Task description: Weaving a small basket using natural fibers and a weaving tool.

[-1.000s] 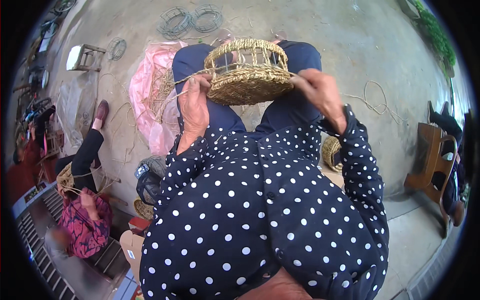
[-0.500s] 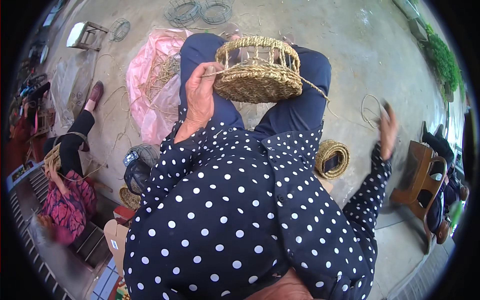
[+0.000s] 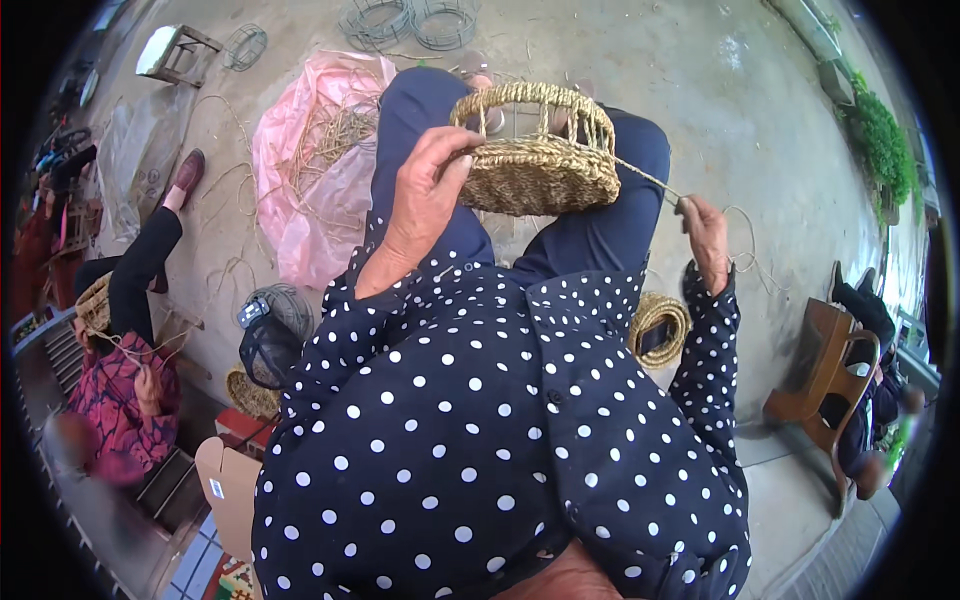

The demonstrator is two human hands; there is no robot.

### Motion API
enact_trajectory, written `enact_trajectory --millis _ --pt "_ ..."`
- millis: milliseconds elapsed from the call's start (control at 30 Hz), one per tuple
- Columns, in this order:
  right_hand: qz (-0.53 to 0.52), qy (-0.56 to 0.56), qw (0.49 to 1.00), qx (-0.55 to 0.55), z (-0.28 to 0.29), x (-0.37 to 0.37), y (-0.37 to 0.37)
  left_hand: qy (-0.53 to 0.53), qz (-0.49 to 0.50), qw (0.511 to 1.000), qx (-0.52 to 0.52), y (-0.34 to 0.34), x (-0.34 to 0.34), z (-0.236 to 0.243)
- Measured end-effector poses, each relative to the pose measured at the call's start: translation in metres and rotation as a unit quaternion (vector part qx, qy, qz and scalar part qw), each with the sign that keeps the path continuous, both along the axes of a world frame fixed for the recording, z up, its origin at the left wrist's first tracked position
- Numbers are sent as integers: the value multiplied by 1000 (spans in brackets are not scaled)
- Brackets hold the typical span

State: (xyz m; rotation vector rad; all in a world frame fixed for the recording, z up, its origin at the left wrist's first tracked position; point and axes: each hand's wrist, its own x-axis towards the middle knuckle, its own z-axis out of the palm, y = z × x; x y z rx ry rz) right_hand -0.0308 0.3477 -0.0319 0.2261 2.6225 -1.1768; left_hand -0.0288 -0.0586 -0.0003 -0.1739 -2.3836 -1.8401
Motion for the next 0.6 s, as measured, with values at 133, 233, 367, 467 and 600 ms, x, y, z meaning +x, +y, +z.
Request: enact_trajectory --millis 133,233,367,467,600 --pt "-106 121 987 -3 18 15 -27 129 17 977 -168 7 -10 18" --pt "-124 -12 973 -196 38 23 -60 202 -94 957 -188 32 -25 26" --pt "-128 -160 784 -586 27 10 -107 160 -70 930 -324 55 -22 34" --pt "-195 -91 613 -760 9 -4 -108 154 -36 937 -312 57 -5 30" --pt "-184 3 638 -748 -1 0 -70 200 -40 941 -269 44 22 12"
